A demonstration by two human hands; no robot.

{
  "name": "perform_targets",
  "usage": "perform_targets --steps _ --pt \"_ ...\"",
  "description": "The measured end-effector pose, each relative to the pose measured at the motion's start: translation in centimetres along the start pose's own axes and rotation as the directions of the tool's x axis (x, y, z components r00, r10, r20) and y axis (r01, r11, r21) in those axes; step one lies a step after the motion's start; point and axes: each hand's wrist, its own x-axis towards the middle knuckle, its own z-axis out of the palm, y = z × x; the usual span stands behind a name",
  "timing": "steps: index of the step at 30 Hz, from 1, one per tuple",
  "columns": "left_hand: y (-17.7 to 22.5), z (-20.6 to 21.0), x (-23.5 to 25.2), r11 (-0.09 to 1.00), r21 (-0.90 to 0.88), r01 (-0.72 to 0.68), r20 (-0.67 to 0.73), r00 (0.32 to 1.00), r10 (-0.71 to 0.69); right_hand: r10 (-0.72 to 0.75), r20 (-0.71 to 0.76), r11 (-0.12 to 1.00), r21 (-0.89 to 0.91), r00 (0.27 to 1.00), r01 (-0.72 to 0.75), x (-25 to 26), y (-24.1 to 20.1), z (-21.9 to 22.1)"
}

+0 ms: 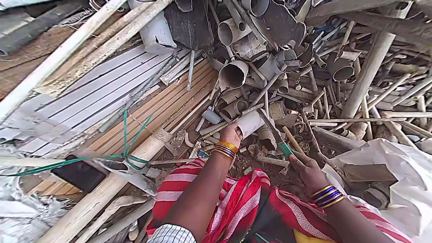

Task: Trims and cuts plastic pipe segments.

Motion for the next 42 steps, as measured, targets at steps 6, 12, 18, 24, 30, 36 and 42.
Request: perform_targets --steps 6,12,18,24,30,36,42 --pt "0.7 -0.3 0.2 0.993 -0.120 0.003 -0.031 0.999 -0.006 -0.092 0.168 0.994 -0.040 0.981 0.100 -1.3 0.3 1.2" --pt "0.4 -0.4 -0.5 0.981 0.165 -0.100 0.157 0.985 0.074 -0.446 -0.009 0.748 -0.552 0.895 0.367 0.0 1.3 0.1" --pt "-0.1 -0.8 -0.7 0.882 0.389 -0.265 0.305 0.941 0.148 -0.484 -0.050 0.578 -0.768 0.873 0.276 0.1 1.8 0.5" --pt "-0.2 -1.1 -0.5 0.821 0.447 -0.356 0.388 0.904 0.180 -0.669 0.022 0.452 -0.781 0.743 0.430 0.4 2.4 0.9" --pt "-0.3 -1.1 -0.5 0.798 0.470 -0.376 0.406 0.895 0.183 -0.701 0.069 0.413 -0.772 0.709 0.484 0.4 2.0 0.9" --pt "-0.4 -1.1 -0.5 0.804 0.457 -0.380 0.391 0.898 0.202 -0.541 -0.009 0.545 -0.765 0.841 0.343 0.8 1.1 0.3" --pt "-0.1 -1.4 -0.6 0.804 0.459 -0.377 0.371 0.904 0.212 -0.518 -0.044 0.564 -0.768 0.854 0.303 1.0 1.1 0.1"
